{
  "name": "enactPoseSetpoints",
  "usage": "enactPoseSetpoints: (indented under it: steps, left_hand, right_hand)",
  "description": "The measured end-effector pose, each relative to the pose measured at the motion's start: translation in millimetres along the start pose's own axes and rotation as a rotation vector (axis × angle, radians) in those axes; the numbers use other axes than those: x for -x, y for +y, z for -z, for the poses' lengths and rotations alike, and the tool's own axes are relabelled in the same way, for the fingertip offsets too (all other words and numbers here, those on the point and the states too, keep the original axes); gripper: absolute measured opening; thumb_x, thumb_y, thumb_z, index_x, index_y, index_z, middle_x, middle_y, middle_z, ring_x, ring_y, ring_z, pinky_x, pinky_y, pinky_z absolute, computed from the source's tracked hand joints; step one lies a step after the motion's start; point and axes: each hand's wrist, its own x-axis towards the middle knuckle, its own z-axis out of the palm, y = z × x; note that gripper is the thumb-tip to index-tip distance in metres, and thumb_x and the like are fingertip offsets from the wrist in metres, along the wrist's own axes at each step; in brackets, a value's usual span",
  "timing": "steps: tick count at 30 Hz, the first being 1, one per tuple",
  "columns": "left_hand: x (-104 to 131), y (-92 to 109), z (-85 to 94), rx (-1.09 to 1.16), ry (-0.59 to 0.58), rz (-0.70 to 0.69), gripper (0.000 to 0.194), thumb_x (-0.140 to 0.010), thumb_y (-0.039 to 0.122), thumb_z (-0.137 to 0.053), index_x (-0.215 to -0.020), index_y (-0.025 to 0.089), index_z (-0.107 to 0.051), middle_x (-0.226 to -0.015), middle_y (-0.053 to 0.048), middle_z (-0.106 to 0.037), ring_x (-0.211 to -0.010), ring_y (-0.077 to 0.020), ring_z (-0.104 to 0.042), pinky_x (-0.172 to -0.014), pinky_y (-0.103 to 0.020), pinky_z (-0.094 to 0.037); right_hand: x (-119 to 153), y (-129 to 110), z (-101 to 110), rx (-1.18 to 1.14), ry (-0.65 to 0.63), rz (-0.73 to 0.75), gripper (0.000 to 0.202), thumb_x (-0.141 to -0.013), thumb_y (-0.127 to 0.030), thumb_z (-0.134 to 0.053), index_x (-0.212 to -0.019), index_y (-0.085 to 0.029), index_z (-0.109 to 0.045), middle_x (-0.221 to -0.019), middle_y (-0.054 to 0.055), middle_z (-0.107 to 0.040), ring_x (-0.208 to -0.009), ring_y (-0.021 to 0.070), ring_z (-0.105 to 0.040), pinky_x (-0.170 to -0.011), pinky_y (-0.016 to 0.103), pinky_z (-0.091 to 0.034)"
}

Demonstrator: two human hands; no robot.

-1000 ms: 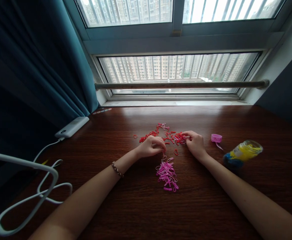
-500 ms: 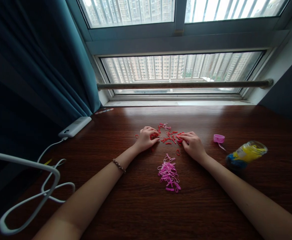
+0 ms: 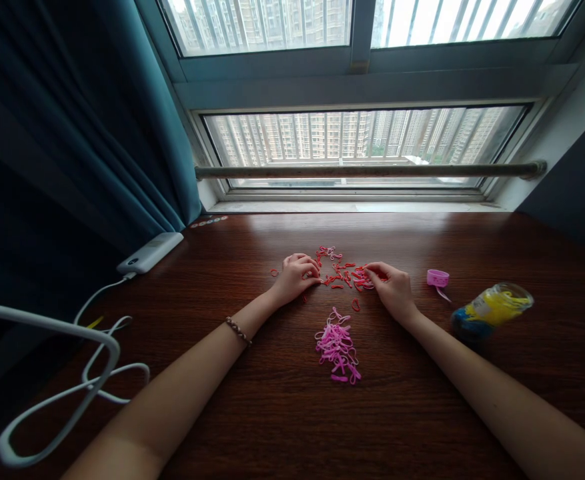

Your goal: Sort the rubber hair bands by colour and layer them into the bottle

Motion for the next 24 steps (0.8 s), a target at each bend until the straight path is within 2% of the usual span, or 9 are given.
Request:
enactPoseSetpoints:
  steps: [4, 8, 12, 13, 14, 15, 18, 19, 24]
  left_hand:
    - [-0.1, -1.2, -0.5, 0.045, 0.019, 0.01, 0.014, -0.073, 0.033, -0.063, -0.068, 0.021, -0.062, -0.09, -0.001, -0.066, -0.1, -0.0198, -0.05, -0.093, -0.04, -0.029]
    - [-0.6, -4.0, -1.3, 0.104, 0.108, 0.046, 0.011, -0.075, 0.03, -0.061, -0.071, 0.02, -0.063, -0.089, -0.002, -0.065, -0.094, -0.0191, -0.052, -0.089, -0.038, -0.034]
    - [-1.1, -5.2, -1.2, 0.155, 0.169, 0.041, 0.01, -0.076, 0.027, -0.059, -0.069, 0.019, -0.063, -0.087, -0.003, -0.065, -0.09, -0.0183, -0.054, -0.087, -0.035, -0.038]
    - [-1.2, -5.1, -1.0, 0.162, 0.177, 0.04, 0.011, -0.076, 0.026, -0.059, -0.069, 0.019, -0.062, -0.086, -0.003, -0.065, -0.09, -0.0183, -0.054, -0.086, -0.035, -0.039]
    - [-1.1, -5.0, -0.9, 0.166, 0.184, 0.039, 0.011, -0.076, 0.026, -0.058, -0.068, 0.019, -0.062, -0.086, -0.003, -0.065, -0.09, -0.0183, -0.054, -0.086, -0.035, -0.039]
    - [-1.0, -4.8, -0.7, 0.166, 0.19, 0.037, 0.011, -0.076, 0.026, -0.058, -0.068, 0.019, -0.062, -0.085, -0.003, -0.065, -0.09, -0.0182, -0.054, -0.085, -0.035, -0.04]
    - [0.0, -3.2, 0.4, 0.143, 0.199, 0.028, 0.01, -0.075, 0.024, -0.058, -0.068, 0.019, -0.062, -0.085, -0.003, -0.065, -0.09, -0.0182, -0.054, -0.087, -0.036, -0.039]
    - [0.5, -2.0, 1.1, 0.124, 0.202, 0.025, 0.009, -0.075, 0.023, -0.058, -0.068, 0.019, -0.062, -0.086, -0.002, -0.065, -0.092, -0.0184, -0.053, -0.088, -0.037, -0.038]
    - [4.9, 13.1, 4.9, 0.031, 0.21, -0.046, 0.009, -0.075, 0.021, -0.057, -0.068, 0.019, -0.061, -0.087, -0.002, -0.066, -0.102, -0.0209, -0.048, -0.097, -0.044, -0.027]
  right_hand:
    - [-1.1, 0.1, -1.5, -0.15, -0.077, -0.046, 0.023, -0.078, -0.037, -0.051, -0.08, -0.017, -0.063, -0.072, 0.004, -0.066, -0.064, 0.0163, -0.06, -0.06, 0.027, -0.047]
    - [3.1, -13.0, -3.1, -0.25, -0.199, 0.018, 0.022, -0.08, -0.037, -0.049, -0.077, -0.017, -0.059, -0.067, 0.002, -0.063, -0.063, 0.0137, -0.057, -0.061, 0.025, -0.045]
    - [10.7, -30.6, -4.5, -0.237, -0.542, 0.173, 0.022, -0.079, -0.036, -0.053, -0.073, -0.019, -0.065, -0.064, 0.0, -0.063, -0.059, 0.0117, -0.055, -0.059, 0.023, -0.043]
    - [11.5, -32.0, -4.8, -0.217, -0.59, 0.207, 0.021, -0.079, -0.036, -0.054, -0.073, -0.019, -0.066, -0.064, 0.0, -0.063, -0.059, 0.0117, -0.055, -0.058, 0.023, -0.042]
    - [11.4, -31.3, -5.0, -0.185, -0.576, 0.226, 0.022, -0.079, -0.036, -0.054, -0.073, -0.02, -0.067, -0.065, 0.0, -0.064, -0.06, 0.012, -0.055, -0.059, 0.023, -0.042]
    - [10.6, -28.6, -5.1, -0.139, -0.501, 0.231, 0.022, -0.079, -0.035, -0.053, -0.073, -0.02, -0.068, -0.068, 0.001, -0.065, -0.062, 0.0128, -0.056, -0.06, 0.024, -0.043]
    - [4.8, -12.2, -4.5, 0.074, -0.177, 0.189, 0.018, -0.08, -0.03, -0.053, -0.079, -0.021, -0.069, -0.078, 0.004, -0.066, -0.074, 0.017, -0.056, -0.07, 0.029, -0.043]
    - [2.8, -6.0, -4.2, 0.139, -0.128, 0.176, 0.016, -0.079, -0.027, -0.054, -0.08, -0.022, -0.069, -0.079, 0.004, -0.067, -0.076, 0.0181, -0.056, -0.072, 0.03, -0.043]
    - [0.3, 8.9, -3.7, 0.207, -0.169, 0.141, 0.019, -0.075, -0.018, -0.054, -0.085, -0.024, -0.07, -0.078, 0.004, -0.065, -0.071, 0.017, -0.054, -0.067, 0.029, -0.046]
